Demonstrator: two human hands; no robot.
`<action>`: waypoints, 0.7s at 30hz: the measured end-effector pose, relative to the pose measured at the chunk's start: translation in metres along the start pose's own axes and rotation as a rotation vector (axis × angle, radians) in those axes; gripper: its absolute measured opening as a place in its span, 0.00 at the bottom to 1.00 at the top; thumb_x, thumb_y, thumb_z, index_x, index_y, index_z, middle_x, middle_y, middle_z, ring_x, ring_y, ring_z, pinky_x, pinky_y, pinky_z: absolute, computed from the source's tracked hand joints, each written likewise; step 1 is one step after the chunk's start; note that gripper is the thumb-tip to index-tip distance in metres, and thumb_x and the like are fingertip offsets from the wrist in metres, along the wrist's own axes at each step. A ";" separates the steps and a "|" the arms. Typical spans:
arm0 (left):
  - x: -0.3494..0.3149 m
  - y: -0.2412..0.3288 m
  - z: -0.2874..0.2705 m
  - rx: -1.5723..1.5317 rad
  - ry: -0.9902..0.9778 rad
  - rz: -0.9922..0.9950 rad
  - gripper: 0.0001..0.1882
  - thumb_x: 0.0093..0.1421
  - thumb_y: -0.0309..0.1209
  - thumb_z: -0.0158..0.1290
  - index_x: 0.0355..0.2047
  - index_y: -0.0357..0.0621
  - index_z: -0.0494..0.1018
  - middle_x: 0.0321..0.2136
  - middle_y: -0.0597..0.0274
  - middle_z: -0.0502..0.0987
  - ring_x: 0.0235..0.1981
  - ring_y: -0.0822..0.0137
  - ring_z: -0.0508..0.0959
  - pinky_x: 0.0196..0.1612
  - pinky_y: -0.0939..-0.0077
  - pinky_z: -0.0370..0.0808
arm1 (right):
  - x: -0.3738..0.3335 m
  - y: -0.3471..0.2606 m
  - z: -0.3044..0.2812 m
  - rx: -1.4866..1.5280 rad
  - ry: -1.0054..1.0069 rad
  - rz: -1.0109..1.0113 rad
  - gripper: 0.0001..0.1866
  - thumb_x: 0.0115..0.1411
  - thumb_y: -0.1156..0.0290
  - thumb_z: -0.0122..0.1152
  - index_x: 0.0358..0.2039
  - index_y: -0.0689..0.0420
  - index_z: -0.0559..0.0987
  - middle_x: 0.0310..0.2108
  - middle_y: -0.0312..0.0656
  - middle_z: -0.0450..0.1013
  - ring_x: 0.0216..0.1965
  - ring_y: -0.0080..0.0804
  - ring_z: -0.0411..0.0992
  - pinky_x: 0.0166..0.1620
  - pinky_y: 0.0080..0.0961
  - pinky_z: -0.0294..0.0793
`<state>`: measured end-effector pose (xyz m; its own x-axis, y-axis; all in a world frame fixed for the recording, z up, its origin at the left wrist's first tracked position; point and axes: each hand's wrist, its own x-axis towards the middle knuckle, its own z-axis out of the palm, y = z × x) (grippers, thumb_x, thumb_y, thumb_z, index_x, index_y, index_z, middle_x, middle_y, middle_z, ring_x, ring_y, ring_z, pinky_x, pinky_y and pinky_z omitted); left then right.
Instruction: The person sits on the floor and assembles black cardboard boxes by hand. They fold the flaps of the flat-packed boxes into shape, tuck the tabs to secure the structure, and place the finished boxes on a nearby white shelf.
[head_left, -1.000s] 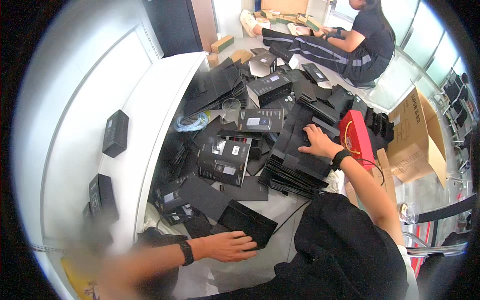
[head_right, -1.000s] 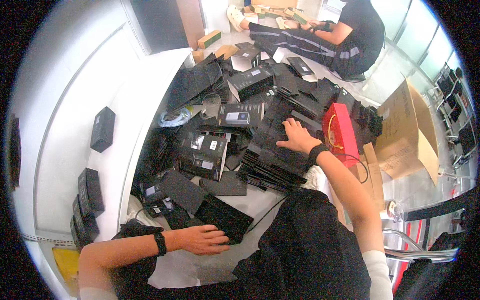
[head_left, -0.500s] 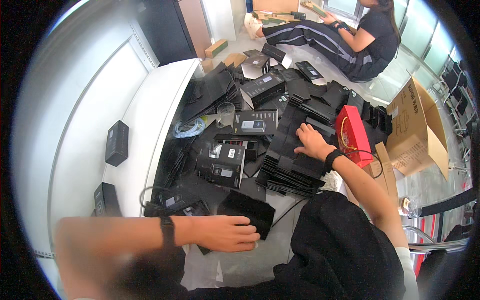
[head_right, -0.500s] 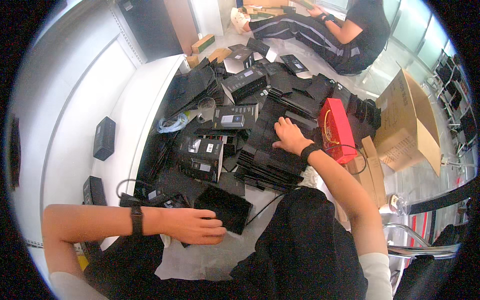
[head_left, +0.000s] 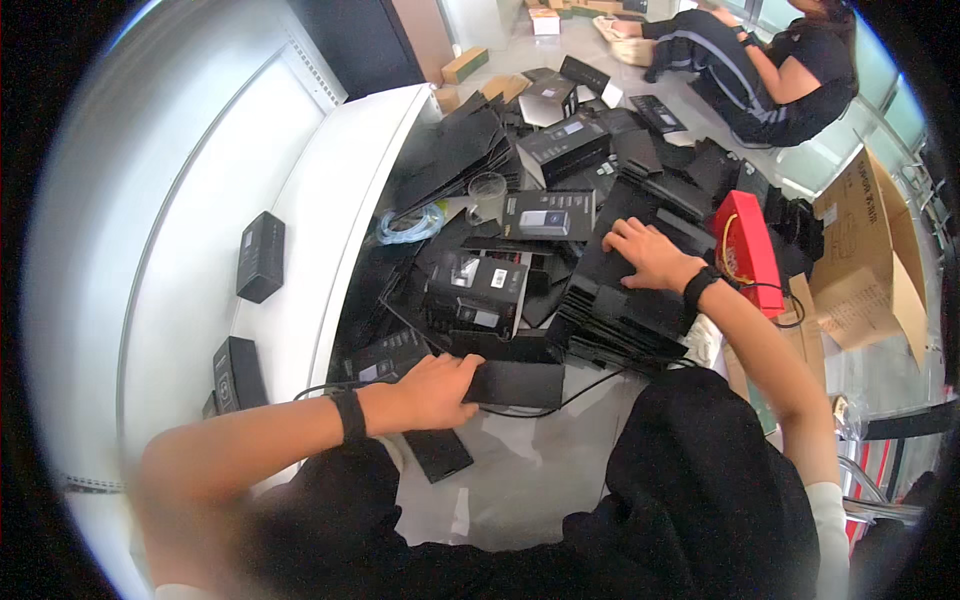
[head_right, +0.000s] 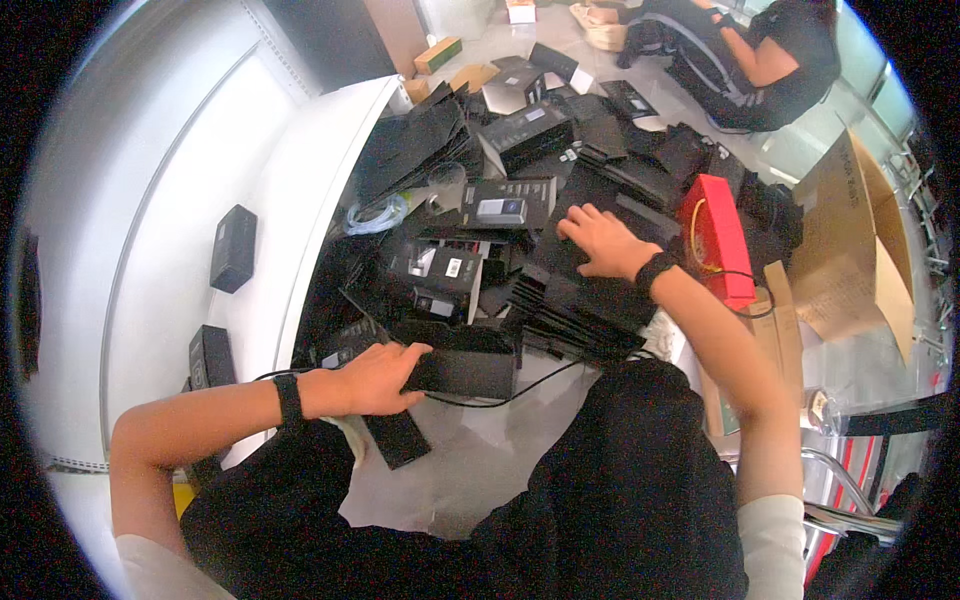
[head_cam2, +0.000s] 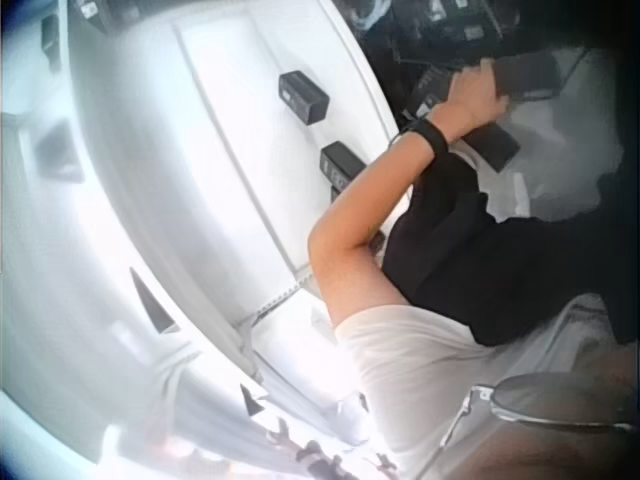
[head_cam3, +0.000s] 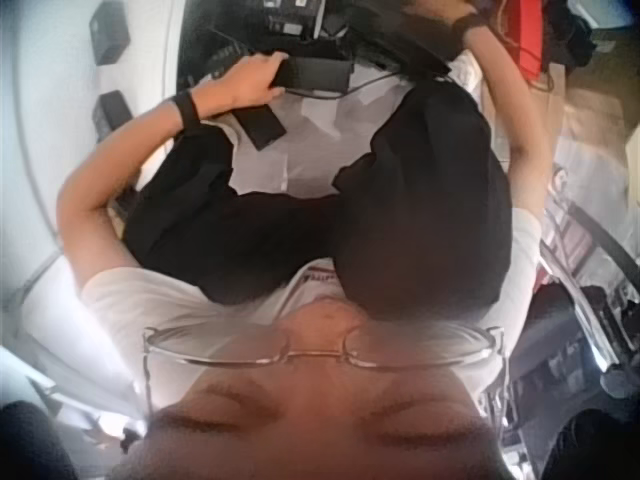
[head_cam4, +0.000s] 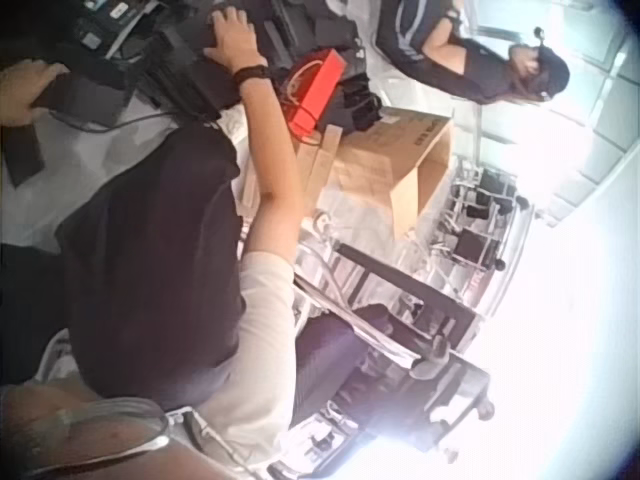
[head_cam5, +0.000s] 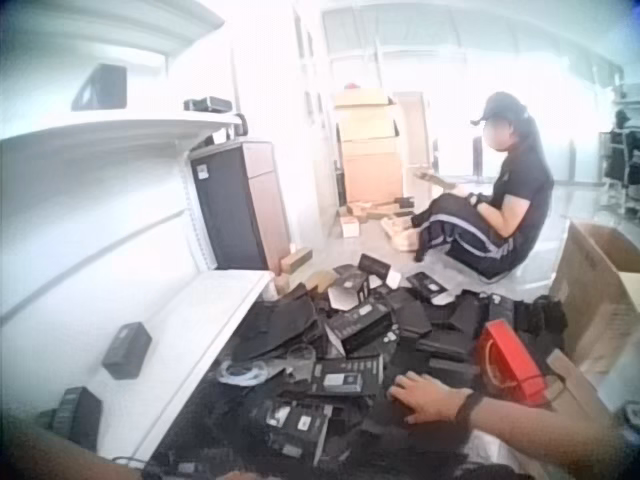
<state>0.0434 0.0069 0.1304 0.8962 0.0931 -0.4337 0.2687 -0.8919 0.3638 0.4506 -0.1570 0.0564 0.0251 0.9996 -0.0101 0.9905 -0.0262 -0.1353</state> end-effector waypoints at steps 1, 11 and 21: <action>-0.007 -0.003 0.003 -0.077 -0.054 -0.042 0.33 0.60 0.31 0.63 0.62 0.31 0.65 0.55 0.35 0.74 0.60 0.39 0.74 0.63 0.50 0.73 | -0.001 -0.004 0.002 -0.033 -0.002 0.001 0.33 0.46 0.68 0.80 0.51 0.51 0.72 0.51 0.42 0.66 0.59 0.48 0.65 0.57 0.47 0.72; -0.131 0.032 0.090 -0.592 -0.777 0.300 0.19 0.74 0.38 0.49 0.56 0.37 0.73 0.48 0.42 0.81 0.51 0.43 0.80 0.54 0.50 0.76 | 0.017 -0.150 -0.020 0.382 -0.020 -0.295 0.27 0.57 0.63 0.71 0.53 0.61 0.74 0.48 0.50 0.71 0.52 0.51 0.72 0.55 0.43 0.75; -0.114 0.089 0.039 -0.642 -0.699 0.289 0.15 0.75 0.35 0.45 0.55 0.47 0.75 0.48 0.49 0.82 0.52 0.46 0.80 0.54 0.52 0.75 | -0.105 -0.089 -0.100 0.850 -0.263 0.398 0.18 0.74 0.62 0.59 0.57 0.60 0.77 0.43 0.41 0.81 0.46 0.27 0.78 0.50 0.30 0.78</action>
<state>-0.0490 -0.1003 0.1799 0.6033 -0.5562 -0.5716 0.3983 -0.4108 0.8201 0.3734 -0.2587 0.1682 0.2034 0.8857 -0.4173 0.4849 -0.4614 -0.7430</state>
